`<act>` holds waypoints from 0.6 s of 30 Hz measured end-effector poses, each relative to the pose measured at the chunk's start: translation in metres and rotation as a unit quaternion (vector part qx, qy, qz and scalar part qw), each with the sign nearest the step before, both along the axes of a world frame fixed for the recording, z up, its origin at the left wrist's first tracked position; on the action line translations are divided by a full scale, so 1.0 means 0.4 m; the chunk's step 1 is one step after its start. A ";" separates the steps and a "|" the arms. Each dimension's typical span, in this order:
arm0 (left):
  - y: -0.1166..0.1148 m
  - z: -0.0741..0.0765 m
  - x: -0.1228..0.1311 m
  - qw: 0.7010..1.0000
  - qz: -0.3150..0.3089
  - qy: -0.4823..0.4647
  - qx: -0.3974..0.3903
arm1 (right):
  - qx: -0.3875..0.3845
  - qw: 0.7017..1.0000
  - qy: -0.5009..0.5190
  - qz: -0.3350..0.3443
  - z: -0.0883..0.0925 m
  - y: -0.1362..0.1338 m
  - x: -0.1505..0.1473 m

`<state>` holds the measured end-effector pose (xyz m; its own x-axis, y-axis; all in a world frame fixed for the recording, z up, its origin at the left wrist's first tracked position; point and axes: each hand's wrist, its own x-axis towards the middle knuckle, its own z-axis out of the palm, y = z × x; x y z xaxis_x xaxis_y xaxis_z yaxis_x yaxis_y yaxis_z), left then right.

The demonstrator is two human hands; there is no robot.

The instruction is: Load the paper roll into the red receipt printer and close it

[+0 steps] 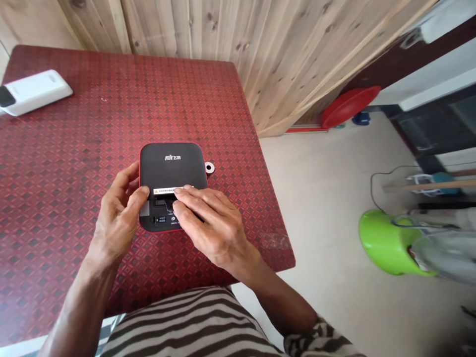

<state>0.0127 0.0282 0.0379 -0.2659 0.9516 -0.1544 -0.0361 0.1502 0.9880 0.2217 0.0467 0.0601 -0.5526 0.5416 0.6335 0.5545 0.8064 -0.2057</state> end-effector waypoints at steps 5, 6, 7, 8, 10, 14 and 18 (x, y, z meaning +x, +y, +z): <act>-0.003 -0.006 0.001 1.000 0.009 0.025 0.009 | -0.013 1.000 0.016 -0.006 -0.005 -0.005 -0.008; -0.006 -0.008 0.002 1.000 0.016 0.022 0.005 | -0.014 1.000 0.021 -0.003 -0.007 -0.009 -0.005; -0.011 -0.011 0.002 1.000 0.020 0.015 -0.001 | -0.015 0.999 0.028 0.000 -0.009 -0.013 -0.001; -0.018 -0.014 0.002 1.000 0.023 0.004 -0.006 | -0.018 0.999 0.040 0.000 -0.012 -0.019 0.005; -0.039 -0.018 0.004 1.000 0.022 -0.021 -0.003 | -0.031 0.996 0.082 -0.015 -0.018 -0.034 0.021; -0.080 -0.019 0.010 0.999 0.021 -0.026 0.021 | -0.074 0.980 0.162 -0.086 -0.035 -0.058 0.057; -0.090 -0.008 0.009 1.000 0.021 0.000 0.012 | -0.107 0.971 0.177 -0.121 -0.052 -0.059 0.073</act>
<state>0.0164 -0.0078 0.0346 -0.3067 0.9426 -0.1323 -0.0416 0.1256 0.9912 0.2507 0.0233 0.0393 -0.1618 0.7682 0.6194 0.5865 0.5797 -0.5657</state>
